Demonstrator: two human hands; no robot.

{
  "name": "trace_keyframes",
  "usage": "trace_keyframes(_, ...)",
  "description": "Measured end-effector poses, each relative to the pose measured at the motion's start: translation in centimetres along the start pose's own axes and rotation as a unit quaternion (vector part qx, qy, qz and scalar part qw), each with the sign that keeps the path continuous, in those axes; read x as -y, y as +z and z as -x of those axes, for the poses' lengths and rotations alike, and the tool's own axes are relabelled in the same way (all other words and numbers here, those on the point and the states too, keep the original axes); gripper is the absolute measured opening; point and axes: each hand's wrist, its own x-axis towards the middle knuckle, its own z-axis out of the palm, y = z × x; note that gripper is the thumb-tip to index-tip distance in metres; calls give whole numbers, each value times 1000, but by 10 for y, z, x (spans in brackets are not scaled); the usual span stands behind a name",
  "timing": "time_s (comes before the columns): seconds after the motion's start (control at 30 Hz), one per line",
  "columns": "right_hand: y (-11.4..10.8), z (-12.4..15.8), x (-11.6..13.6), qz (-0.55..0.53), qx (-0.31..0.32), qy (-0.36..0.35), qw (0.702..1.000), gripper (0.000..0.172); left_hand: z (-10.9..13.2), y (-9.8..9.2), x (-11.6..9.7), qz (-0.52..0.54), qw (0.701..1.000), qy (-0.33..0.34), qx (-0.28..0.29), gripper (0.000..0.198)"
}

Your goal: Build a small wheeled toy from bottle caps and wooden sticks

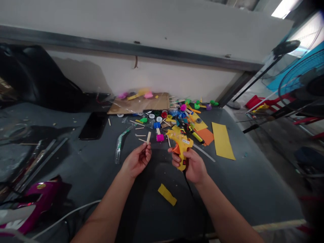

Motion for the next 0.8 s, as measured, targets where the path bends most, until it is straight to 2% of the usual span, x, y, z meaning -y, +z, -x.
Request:
trace_keyframes(0.17,-15,9,47,-9,-86,-85,993,24,0,-2,-10,41,998,44,30,20)
trace_keyframes(0.23,-33,16,65,-18,-118,-125,985,24,2,-1,-13,46,996,63,33,21)
trace_keyframes(0.33,-78,26,81,-26,-192,-143,971,24,5,2,-13,45,996,66,34,22)
trace_keyframes(0.43,-130,34,83,-24,-316,-118,941,17,7,4,-11,44,997,54,38,22)
trace_keyframes(0.53,-170,35,77,31,-418,-135,898,16,6,5,-8,34,997,47,42,20)
trace_keyframes(0.67,-194,25,66,175,-513,-134,829,26,4,2,-6,15,997,58,44,20)
trace_keyframes(0.8,-204,18,63,273,-552,-94,782,32,4,-1,-8,1,996,81,47,20)
